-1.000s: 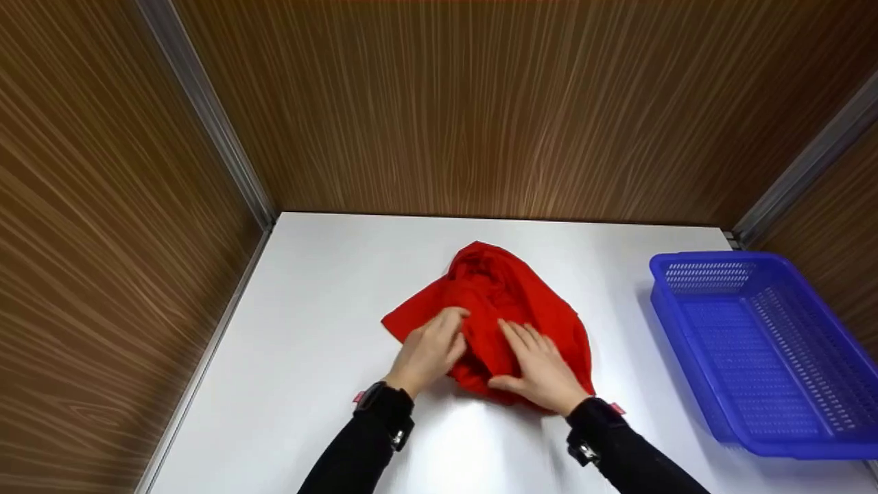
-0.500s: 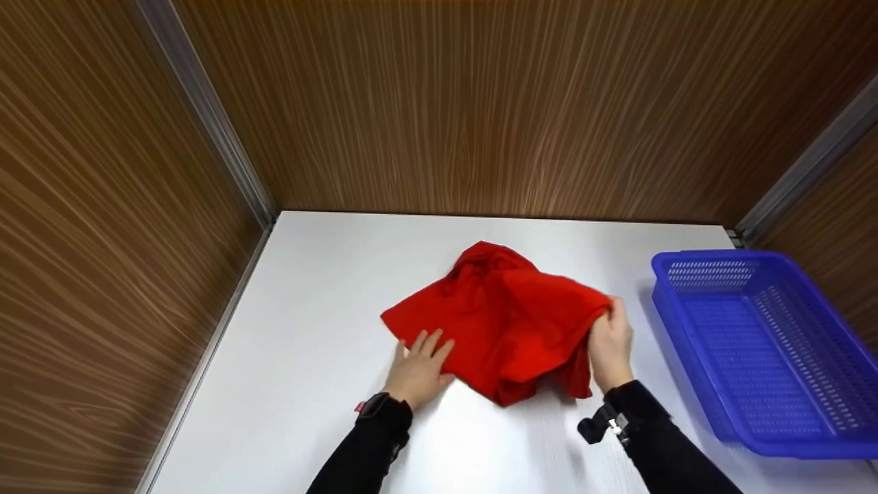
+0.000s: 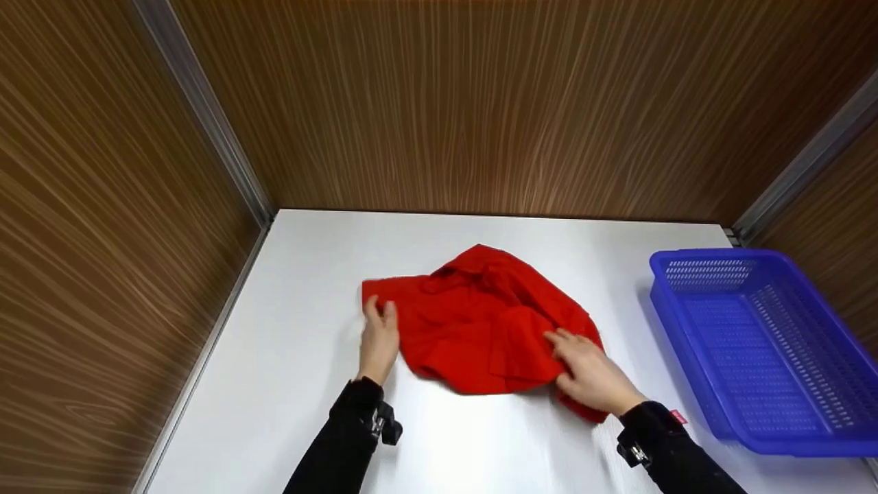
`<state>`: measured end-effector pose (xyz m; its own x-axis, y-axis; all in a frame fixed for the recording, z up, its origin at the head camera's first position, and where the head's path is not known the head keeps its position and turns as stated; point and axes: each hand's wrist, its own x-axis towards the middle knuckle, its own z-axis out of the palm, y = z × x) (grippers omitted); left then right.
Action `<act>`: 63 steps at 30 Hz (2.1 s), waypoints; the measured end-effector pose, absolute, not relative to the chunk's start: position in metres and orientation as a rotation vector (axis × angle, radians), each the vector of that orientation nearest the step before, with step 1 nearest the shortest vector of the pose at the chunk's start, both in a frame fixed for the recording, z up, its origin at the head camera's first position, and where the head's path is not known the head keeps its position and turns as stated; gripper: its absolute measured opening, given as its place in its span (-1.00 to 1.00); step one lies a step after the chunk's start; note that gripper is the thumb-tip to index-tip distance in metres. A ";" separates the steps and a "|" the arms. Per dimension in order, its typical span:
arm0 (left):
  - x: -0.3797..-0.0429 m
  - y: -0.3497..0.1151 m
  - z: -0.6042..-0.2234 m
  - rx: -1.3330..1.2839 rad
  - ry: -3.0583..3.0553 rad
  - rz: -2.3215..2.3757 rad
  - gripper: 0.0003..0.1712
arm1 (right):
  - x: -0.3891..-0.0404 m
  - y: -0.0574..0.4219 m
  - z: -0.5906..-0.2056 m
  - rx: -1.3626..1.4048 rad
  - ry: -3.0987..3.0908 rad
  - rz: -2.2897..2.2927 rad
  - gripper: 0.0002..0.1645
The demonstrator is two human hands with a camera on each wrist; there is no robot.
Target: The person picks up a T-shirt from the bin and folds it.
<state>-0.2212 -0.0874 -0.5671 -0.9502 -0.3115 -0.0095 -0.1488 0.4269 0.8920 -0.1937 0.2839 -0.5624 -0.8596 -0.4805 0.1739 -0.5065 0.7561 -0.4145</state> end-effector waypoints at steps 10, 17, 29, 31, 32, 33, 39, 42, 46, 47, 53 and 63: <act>-0.217 -0.072 -0.566 0.328 -2.508 -1.782 -0.27 | -0.192 0.264 -0.576 1.041 -2.940 0.630 -0.63; -0.214 -0.117 -0.542 0.284 -2.639 -1.227 -0.72 | -0.195 0.268 -0.572 1.107 -2.913 0.867 -0.85; -0.198 -0.121 -0.562 -0.433 -3.056 -0.368 -0.50 | -0.210 0.273 -0.574 0.606 -2.979 0.269 -0.11; -0.195 -0.113 -0.565 -0.599 -3.122 -0.451 -0.42 | -0.214 0.270 -0.574 0.599 -2.958 0.194 -0.19; -0.193 -0.110 -0.566 -0.638 -3.152 -0.473 -0.37 | -0.216 0.269 -0.573 0.599 -2.947 0.180 -0.27; -0.192 -0.106 -0.567 -0.657 -3.177 -0.463 -0.31 | -0.218 0.268 -0.573 0.605 -2.937 0.172 -0.39; -0.189 -0.096 -0.569 -0.654 -3.272 -0.458 -0.21 | -0.231 0.267 -0.569 0.741 -2.956 0.384 -0.69; -0.191 -0.095 -0.570 -0.698 -3.274 -0.464 -0.26 | -0.238 0.264 -0.569 0.783 -2.928 0.562 -0.80; -0.193 -0.096 -0.571 -0.711 -3.301 -0.580 -0.24 | -0.243 0.257 -0.569 0.772 -2.965 0.515 -0.35; -0.194 -0.096 -0.571 -0.687 -3.318 -0.613 -0.23 | -0.243 0.256 -0.570 0.757 -2.989 0.457 -0.30; -0.192 -0.093 -0.568 -0.480 -3.350 -0.521 -0.13 | -0.242 0.265 -0.579 0.413 -3.005 0.076 -0.33; -0.192 -0.092 -0.563 -0.352 -3.365 -0.252 0.00 | -0.241 0.289 -0.578 0.210 -2.979 0.146 -0.37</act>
